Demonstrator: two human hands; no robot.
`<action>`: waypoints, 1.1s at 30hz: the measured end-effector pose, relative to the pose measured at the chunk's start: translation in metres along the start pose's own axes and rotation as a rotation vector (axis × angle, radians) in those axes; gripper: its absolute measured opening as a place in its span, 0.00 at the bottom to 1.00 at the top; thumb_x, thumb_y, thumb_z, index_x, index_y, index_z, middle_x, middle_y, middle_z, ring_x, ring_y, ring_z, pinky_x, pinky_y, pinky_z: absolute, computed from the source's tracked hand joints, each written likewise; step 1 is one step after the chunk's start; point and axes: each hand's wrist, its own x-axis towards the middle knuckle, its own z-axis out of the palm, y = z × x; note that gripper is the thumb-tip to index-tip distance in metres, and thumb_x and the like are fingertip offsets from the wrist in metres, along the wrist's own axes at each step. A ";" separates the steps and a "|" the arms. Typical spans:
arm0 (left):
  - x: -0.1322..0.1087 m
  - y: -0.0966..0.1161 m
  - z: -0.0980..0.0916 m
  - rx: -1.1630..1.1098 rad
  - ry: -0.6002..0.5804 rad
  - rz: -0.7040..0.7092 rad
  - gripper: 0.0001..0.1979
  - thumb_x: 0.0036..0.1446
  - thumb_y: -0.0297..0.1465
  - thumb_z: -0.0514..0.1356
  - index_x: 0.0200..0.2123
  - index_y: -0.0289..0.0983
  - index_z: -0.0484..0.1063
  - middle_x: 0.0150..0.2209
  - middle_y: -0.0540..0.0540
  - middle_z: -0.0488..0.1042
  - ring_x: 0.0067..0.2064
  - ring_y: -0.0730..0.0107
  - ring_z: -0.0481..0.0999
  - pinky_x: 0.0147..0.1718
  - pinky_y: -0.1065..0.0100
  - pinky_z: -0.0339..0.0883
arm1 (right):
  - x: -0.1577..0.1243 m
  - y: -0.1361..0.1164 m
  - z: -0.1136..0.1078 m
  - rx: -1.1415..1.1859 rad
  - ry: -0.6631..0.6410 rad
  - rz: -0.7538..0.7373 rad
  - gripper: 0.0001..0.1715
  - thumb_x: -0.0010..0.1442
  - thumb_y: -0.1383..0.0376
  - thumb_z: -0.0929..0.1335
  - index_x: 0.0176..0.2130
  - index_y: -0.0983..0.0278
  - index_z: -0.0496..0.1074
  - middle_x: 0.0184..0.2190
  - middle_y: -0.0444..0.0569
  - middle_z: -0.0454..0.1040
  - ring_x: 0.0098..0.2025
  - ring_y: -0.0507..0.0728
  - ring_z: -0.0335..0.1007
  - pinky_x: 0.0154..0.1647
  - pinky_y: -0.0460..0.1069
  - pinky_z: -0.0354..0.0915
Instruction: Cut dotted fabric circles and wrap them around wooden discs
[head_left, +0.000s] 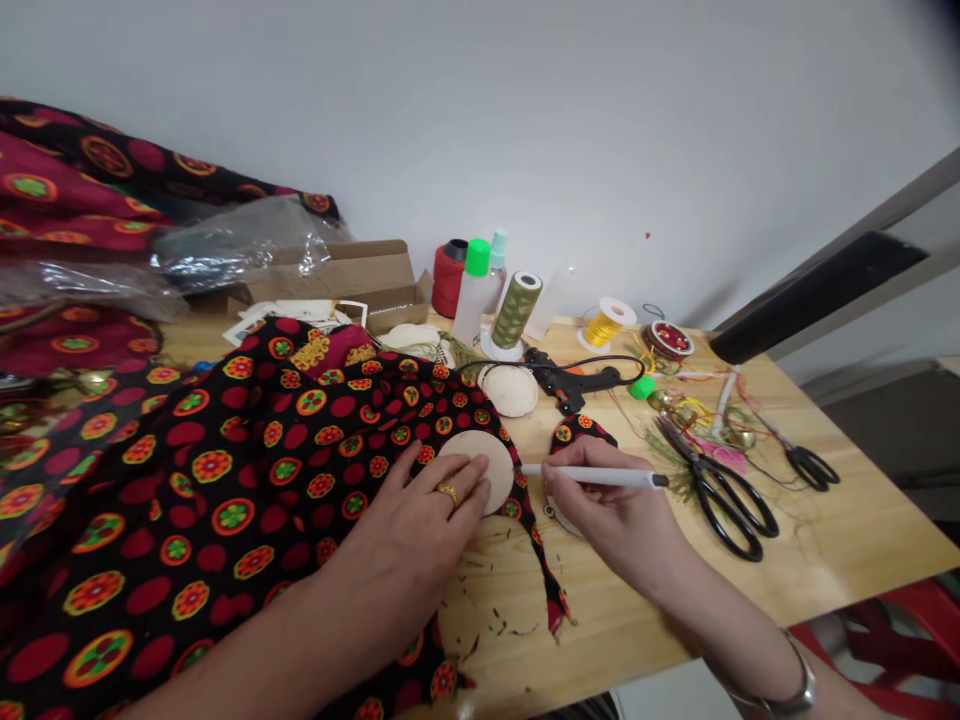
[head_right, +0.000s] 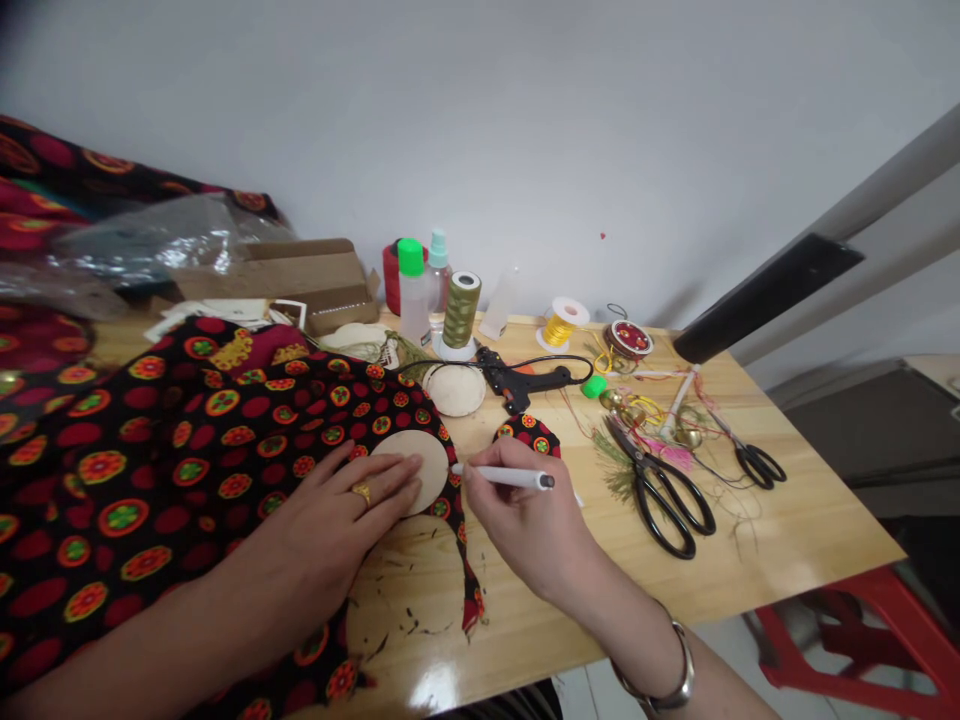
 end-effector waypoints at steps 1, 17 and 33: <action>0.000 0.000 0.000 0.003 -0.002 0.003 0.21 0.55 0.26 0.53 0.53 0.36 0.69 0.57 0.38 0.69 0.57 0.55 0.64 0.59 0.44 0.48 | -0.002 0.000 0.000 -0.015 0.002 -0.003 0.11 0.57 0.61 0.67 0.27 0.65 0.69 0.18 0.41 0.64 0.19 0.48 0.53 0.16 0.43 0.49; 0.001 0.002 -0.006 0.000 -0.007 -0.006 0.23 0.54 0.21 0.50 0.53 0.36 0.69 0.57 0.41 0.70 0.58 0.58 0.64 0.58 0.46 0.50 | -0.012 -0.008 -0.002 0.129 -0.043 0.085 0.09 0.54 0.62 0.68 0.26 0.65 0.68 0.19 0.43 0.67 0.21 0.49 0.58 0.21 0.44 0.56; 0.001 0.002 -0.007 -0.012 0.012 0.002 0.23 0.52 0.20 0.51 0.52 0.36 0.69 0.57 0.41 0.71 0.57 0.58 0.65 0.58 0.47 0.50 | -0.007 0.000 0.007 0.218 -0.117 0.120 0.08 0.53 0.63 0.68 0.27 0.65 0.68 0.20 0.43 0.67 0.22 0.49 0.58 0.22 0.44 0.54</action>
